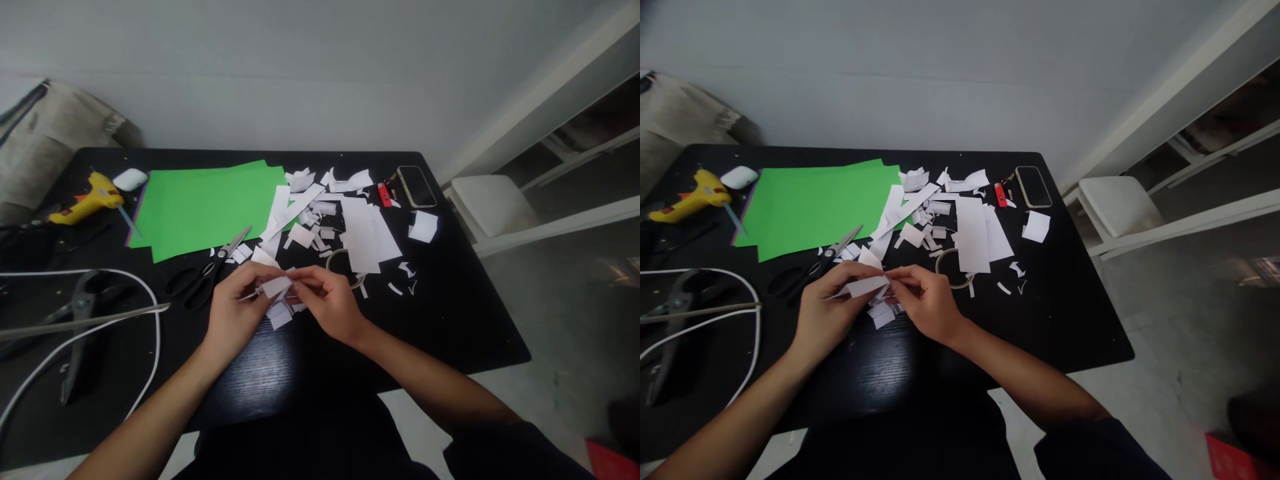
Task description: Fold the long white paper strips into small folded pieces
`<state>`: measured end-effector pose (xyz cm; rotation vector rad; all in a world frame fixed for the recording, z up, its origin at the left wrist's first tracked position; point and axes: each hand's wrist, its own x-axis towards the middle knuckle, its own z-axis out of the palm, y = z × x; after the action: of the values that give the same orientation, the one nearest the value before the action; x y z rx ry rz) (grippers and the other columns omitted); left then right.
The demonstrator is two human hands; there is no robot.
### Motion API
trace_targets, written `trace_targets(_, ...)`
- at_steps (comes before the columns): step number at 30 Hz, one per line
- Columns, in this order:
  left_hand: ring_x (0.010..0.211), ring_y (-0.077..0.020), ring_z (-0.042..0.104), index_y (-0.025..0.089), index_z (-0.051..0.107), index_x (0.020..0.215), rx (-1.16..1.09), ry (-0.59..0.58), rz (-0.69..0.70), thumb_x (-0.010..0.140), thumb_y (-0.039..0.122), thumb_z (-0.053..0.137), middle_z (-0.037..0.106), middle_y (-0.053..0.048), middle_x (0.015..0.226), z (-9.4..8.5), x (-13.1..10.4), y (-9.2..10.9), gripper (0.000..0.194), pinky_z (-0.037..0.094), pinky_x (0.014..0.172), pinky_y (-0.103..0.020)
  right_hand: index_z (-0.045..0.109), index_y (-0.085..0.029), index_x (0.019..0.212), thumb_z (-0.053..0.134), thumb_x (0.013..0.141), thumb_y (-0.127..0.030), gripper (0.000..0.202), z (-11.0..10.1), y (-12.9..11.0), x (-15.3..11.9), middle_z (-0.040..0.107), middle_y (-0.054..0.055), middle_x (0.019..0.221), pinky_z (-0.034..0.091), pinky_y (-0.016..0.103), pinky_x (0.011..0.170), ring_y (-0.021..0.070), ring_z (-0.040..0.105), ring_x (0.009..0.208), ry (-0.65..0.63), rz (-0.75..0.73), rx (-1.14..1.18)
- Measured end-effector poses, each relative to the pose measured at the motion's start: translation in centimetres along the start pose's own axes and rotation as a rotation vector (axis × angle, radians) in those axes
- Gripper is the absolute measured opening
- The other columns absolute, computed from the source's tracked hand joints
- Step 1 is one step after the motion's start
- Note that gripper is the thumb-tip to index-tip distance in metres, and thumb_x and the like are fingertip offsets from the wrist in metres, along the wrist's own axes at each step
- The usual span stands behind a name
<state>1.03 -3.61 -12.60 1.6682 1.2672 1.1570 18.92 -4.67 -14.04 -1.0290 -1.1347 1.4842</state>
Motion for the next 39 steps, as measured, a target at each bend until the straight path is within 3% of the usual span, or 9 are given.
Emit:
trace_targets(5,0.077,-0.0162,0.068,0.020,0.075,0.091,0.037,0.003,-0.003,0.087,0.024,0.075,0.074,-0.003,0.087,0.18,-0.13,-0.02,0.006,0.052,0.065,-0.026,0.075,-0.021,0.105,0.074,0.090,-0.027,0.016,0.06,-0.17,-0.04,0.083,0.004,0.094,0.071,0.038,0.085,0.0213,0.083,0.086,-0.006,0.003,-0.013)
trace_targets(16,0.078,-0.0159,0.065,0.020,0.072,0.094,0.056,0.015,0.001,0.090,0.024,0.073,0.072,-0.003,0.088,0.41,-0.56,-0.16,0.006,0.050,0.065,-0.026,0.076,-0.020,0.106,0.075,0.089,-0.026,0.018,0.00,-0.09,-0.07,0.083,0.005,0.095,0.070,0.038,0.086,0.0216,0.082,0.087,-0.005,0.018,-0.002)
trace_targets(21,0.076,-0.0152,0.063,0.020,0.070,0.094,0.086,0.005,0.045,0.092,0.023,0.070,0.070,-0.002,0.087,0.38,-0.60,-0.09,0.004,0.048,0.064,-0.026,0.077,-0.020,0.106,0.083,0.081,-0.027,0.026,0.05,-0.37,-0.05,0.084,0.006,0.098,0.069,0.041,0.089,0.0234,0.082,0.092,-0.019,0.020,-0.004)
trace_targets(27,0.092,-0.0187,0.067,0.022,0.071,0.106,0.090,-0.066,0.199,0.096,0.017,0.065,0.071,-0.004,0.100,-0.04,-0.34,-0.12,0.013,0.053,0.083,-0.033,0.078,-0.019,0.100,0.086,0.080,-0.032,0.025,-0.15,-0.21,0.23,0.083,0.005,0.092,0.070,0.039,0.084,0.0222,0.082,0.084,0.015,0.027,0.022)
trace_targets(34,0.092,-0.0182,0.067,0.023,0.072,0.103,0.125,-0.059,0.259,0.092,0.015,0.071,0.071,-0.003,0.098,-0.06,-0.03,-0.05,0.013,0.053,0.080,-0.031,0.078,-0.021,0.109,0.079,0.085,-0.024,0.024,-0.20,0.18,0.18,0.083,0.005,0.100,0.068,0.038,0.092,0.0212,0.081,0.095,0.040,-0.100,-0.072)
trace_targets(39,0.092,-0.0164,0.066,0.023,0.072,0.105,0.104,-0.023,0.264,0.092,0.012,0.072,0.071,-0.002,0.099,0.14,-0.23,-0.37,0.017,0.053,0.082,-0.029,0.081,-0.022,0.102,0.083,0.083,-0.025,0.020,-0.06,0.10,0.08,0.084,0.005,0.102,0.067,0.039,0.094,0.0221,0.081,0.096,0.058,-0.100,-0.010)
